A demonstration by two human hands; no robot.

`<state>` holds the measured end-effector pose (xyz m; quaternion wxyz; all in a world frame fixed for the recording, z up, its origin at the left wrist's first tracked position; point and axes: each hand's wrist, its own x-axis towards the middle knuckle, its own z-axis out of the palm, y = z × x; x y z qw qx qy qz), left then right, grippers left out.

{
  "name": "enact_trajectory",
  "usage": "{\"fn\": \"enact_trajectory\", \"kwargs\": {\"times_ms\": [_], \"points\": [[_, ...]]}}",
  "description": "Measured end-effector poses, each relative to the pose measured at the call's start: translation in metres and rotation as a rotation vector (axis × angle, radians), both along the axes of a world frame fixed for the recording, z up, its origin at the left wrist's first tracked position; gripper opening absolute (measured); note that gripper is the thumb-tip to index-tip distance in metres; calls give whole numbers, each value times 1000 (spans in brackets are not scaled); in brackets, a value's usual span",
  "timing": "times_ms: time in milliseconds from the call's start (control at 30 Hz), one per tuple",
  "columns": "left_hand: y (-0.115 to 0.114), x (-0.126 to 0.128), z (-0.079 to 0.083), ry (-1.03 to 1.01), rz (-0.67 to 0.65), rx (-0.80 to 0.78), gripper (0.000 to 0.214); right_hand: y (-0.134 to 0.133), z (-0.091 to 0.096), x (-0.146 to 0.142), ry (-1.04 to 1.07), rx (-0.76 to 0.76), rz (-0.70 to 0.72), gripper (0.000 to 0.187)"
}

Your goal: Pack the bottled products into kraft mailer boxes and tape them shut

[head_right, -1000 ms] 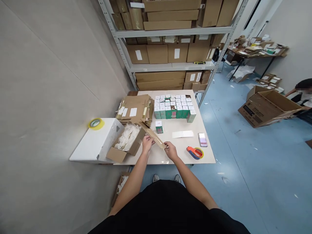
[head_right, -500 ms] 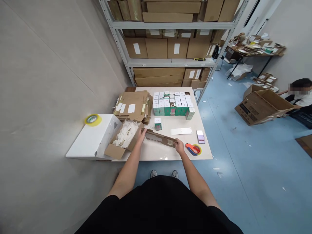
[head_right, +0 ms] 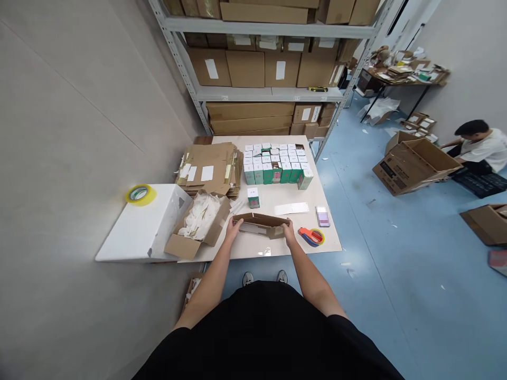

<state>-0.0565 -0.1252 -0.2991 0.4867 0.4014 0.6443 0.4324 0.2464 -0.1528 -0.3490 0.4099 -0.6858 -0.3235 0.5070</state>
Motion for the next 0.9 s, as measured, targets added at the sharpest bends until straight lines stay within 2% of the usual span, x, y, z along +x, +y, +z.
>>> {"fn": "enact_trajectory", "kwargs": {"times_ms": [100,300,400,567,700,900], "points": [[-4,1,-1,-38,5,-27,64,4,-1,-4,64,-9,20,86],[-15,6,2,18,45,-1,61,7,-2,-14,63,52,-69,86],[-23,6,2,6,31,20,59,11,0,-17,66,108,-64,81],[-33,7,2,21,43,19,57,22,7,-20,-30,114,17,64],[-36,4,1,40,14,14,57,25,12,-22,-8,113,-7,51],[-38,-3,-2,83,-13,-13,61,25,15,-22,-32,132,30,52]]}}
